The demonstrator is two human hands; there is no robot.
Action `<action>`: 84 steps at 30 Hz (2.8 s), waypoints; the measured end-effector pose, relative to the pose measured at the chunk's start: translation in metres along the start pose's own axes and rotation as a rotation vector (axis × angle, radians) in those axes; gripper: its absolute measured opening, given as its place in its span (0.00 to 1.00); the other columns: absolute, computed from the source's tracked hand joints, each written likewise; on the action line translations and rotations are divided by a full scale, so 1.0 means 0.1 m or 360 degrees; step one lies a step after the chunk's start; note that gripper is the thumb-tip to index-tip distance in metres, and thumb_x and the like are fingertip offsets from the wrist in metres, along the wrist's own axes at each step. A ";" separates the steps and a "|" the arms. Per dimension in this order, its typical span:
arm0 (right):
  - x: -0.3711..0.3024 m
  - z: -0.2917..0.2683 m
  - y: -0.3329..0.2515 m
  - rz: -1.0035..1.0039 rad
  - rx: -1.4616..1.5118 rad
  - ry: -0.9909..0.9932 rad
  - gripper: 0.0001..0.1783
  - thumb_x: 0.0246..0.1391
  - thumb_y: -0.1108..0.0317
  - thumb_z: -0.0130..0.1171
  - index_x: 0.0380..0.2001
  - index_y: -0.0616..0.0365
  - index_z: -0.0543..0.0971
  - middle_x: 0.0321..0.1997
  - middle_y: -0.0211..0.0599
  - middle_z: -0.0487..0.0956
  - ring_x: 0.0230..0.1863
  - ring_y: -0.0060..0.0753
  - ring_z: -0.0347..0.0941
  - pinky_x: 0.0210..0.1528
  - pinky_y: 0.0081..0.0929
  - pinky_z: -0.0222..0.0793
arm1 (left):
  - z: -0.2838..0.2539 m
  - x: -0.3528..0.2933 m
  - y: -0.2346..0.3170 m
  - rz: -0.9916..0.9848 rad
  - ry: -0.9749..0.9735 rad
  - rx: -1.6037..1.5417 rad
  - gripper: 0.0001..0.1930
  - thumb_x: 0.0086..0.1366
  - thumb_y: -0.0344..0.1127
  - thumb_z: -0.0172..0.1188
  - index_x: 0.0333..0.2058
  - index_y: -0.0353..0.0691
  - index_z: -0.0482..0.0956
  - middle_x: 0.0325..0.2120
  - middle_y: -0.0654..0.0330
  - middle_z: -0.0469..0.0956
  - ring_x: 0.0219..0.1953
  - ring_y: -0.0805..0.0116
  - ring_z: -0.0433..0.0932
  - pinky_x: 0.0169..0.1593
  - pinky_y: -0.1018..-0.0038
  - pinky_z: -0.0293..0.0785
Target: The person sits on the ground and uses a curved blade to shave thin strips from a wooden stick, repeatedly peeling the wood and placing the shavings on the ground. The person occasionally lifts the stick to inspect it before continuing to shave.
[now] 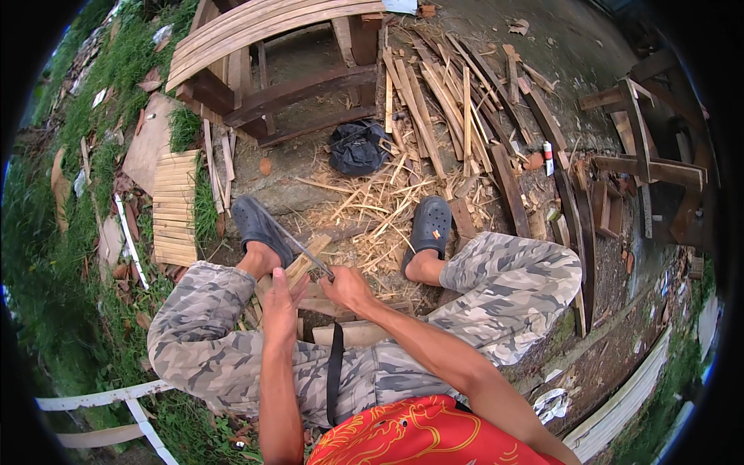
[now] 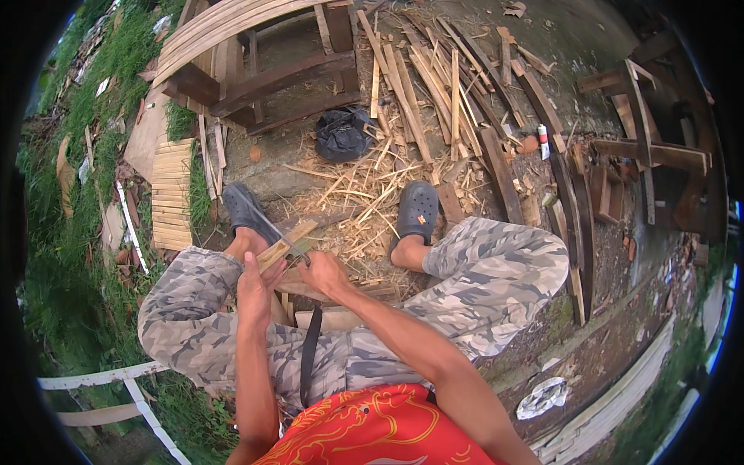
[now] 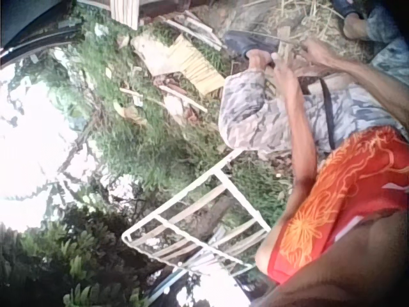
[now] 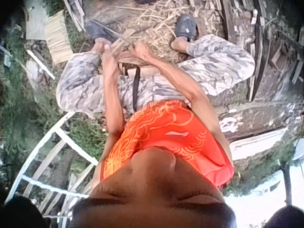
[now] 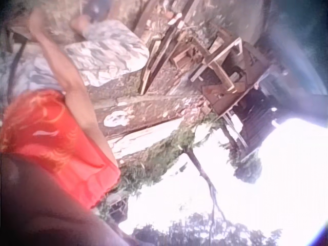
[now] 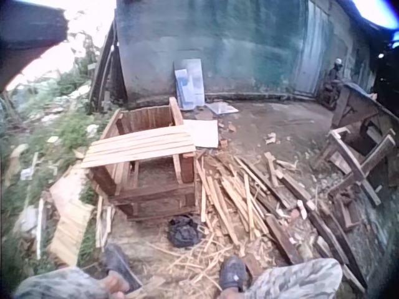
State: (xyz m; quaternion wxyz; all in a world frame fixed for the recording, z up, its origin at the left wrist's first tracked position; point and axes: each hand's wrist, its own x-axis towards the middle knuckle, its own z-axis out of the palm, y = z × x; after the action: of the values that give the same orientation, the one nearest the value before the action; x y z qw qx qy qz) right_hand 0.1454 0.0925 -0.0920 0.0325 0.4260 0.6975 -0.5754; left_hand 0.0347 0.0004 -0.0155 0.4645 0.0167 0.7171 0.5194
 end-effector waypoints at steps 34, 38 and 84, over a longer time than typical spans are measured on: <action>0.32 0.01 0.33 0.0114 -0.0316 -0.0032 0.18 0.55 0.58 0.59 0.35 0.66 0.81 0.25 0.60 0.81 0.31 0.63 0.80 0.39 0.52 0.77 | 0.11 0.09 0.24 -0.0065 0.0118 0.0038 0.41 0.76 0.60 0.38 0.58 0.15 0.63 0.49 0.35 0.77 0.54 0.51 0.79 0.61 0.64 0.74; 0.28 0.05 0.42 -0.0028 -0.0323 -0.0024 0.19 0.55 0.57 0.58 0.33 0.67 0.82 0.27 0.61 0.81 0.33 0.63 0.81 0.40 0.52 0.78 | 0.09 0.13 0.25 -0.0095 0.0105 0.0052 0.44 0.73 0.66 0.38 0.68 0.28 0.53 0.56 0.38 0.73 0.57 0.50 0.77 0.63 0.62 0.70; 0.48 0.00 1.23 0.0350 -0.0535 -0.0198 0.19 0.55 0.58 0.55 0.37 0.63 0.83 0.34 0.59 0.83 0.40 0.62 0.81 0.48 0.49 0.77 | -0.26 -0.03 -0.20 0.0046 -0.0023 0.0098 0.35 0.78 0.52 0.36 0.58 0.16 0.65 0.54 0.36 0.74 0.58 0.47 0.75 0.66 0.59 0.67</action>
State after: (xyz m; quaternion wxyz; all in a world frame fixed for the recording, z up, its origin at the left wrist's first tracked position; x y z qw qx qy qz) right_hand 0.1929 0.1163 -0.2129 0.2087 0.4517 0.7297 -0.4690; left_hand 0.0275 -0.0296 -0.0279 0.4614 0.0452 0.7289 0.5037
